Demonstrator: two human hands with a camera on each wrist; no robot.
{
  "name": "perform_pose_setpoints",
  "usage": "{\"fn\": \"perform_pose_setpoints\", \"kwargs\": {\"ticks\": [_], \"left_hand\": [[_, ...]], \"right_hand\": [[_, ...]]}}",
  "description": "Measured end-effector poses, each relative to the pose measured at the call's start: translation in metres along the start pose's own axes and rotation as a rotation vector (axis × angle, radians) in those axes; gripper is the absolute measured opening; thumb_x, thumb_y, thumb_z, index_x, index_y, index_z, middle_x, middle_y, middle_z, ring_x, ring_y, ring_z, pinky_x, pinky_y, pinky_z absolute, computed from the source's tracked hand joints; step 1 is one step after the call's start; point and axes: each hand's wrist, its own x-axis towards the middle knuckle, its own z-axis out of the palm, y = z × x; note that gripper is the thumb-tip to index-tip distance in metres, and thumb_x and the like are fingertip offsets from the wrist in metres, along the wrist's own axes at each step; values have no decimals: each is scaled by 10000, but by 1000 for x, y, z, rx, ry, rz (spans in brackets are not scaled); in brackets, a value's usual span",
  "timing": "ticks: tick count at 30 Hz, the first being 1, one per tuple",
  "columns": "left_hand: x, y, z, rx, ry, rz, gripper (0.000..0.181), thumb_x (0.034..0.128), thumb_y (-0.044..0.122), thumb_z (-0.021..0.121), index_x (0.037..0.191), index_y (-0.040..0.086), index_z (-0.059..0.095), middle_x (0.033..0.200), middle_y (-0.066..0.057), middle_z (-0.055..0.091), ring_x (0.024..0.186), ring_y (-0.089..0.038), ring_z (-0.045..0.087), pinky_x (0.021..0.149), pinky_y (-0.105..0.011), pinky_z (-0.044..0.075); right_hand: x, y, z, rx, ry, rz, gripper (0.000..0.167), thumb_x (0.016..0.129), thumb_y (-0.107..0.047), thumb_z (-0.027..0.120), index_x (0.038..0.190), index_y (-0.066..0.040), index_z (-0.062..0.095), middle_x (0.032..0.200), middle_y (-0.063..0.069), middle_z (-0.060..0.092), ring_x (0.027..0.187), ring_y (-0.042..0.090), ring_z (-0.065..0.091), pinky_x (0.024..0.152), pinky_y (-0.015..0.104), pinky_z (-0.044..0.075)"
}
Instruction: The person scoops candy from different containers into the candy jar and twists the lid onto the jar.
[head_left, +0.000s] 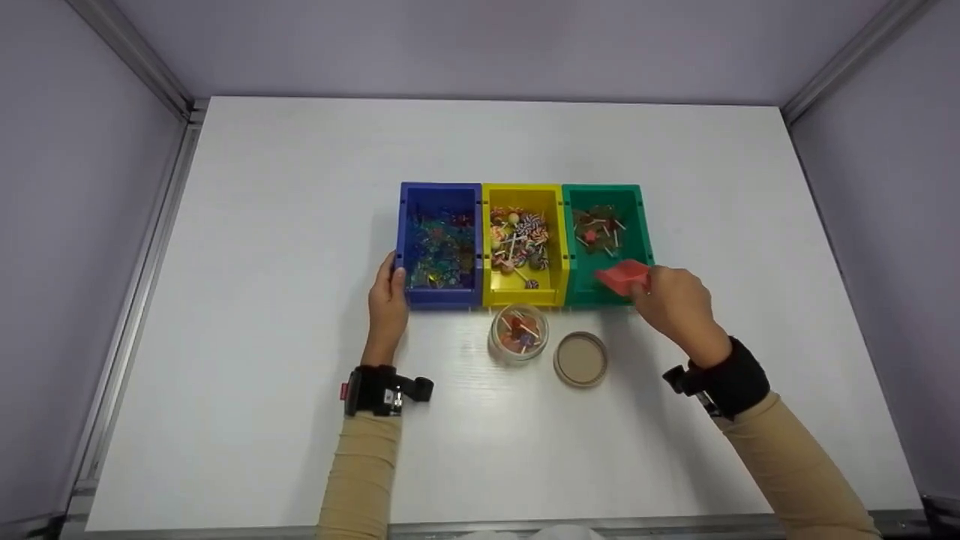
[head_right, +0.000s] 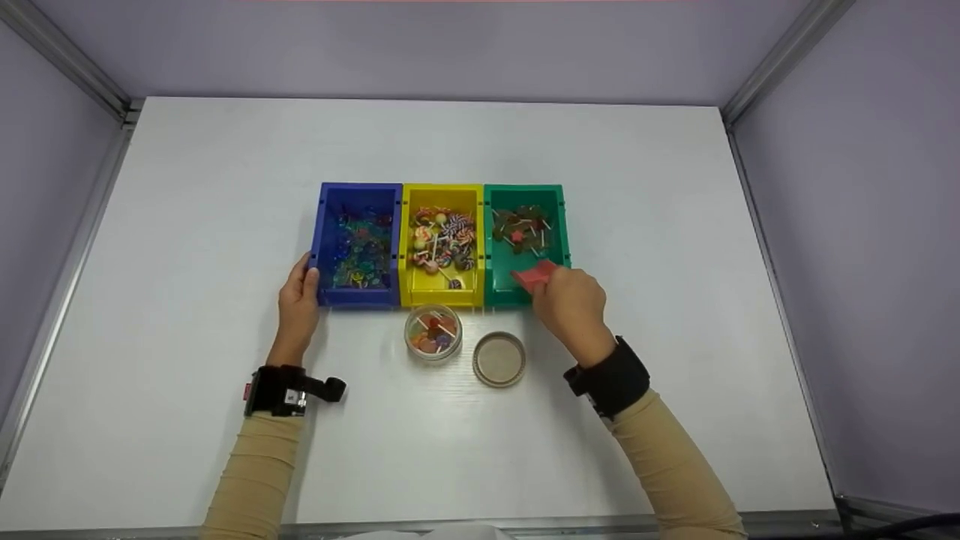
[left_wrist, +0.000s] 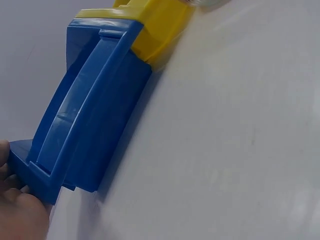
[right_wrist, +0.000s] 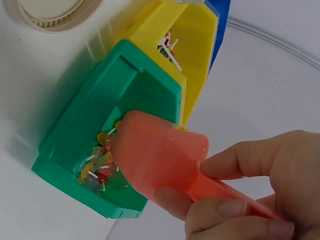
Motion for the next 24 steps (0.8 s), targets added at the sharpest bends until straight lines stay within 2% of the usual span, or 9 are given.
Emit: {"fn": "perform_pose_setpoints", "kwargs": {"ticks": [5,12,17,21,24], "left_hand": [[1,0,1,1,-9,-20,471,1061,180,342,1491,-9,304,1553,-206,339,1473,-318,302,1229,-433,277],[-2,-1,1,10,11,-10,467,1059,179,350,1486,-8,317,1544,-208,353,1464,-321,319,1222,-439,291],[-1,-3,0,5,14,2,471,1060,186,348,1483,-17,317,1540,-212,359,1461,-323,323,1221,-442,292],[-1,-3,0,0,7,4,477,1060,190,345,1487,-19,306,1549,-211,343,1469,-322,307,1227,-441,280],[-1,-3,0,6,2,-2,480,1061,196,344,1491,-12,301,1554,-206,336,1473,-319,301,1229,-438,274]], "right_hand": [[9,0,2,-16,-48,63,321,905,-141,498,603,-34,511,591,103,490,522,197,418,427,264,299],[15,-2,4,-60,-94,99,308,912,-148,488,722,66,604,704,217,583,563,217,451,432,296,343],[20,-1,7,-56,-119,110,327,908,-148,457,780,88,642,796,291,640,581,224,479,424,296,357],[24,-1,9,-52,-136,126,328,921,-162,454,731,44,625,752,227,603,591,214,479,424,283,354],[27,-2,12,-51,-139,149,402,949,-274,498,660,-8,583,702,153,531,600,210,475,420,272,344]]}}
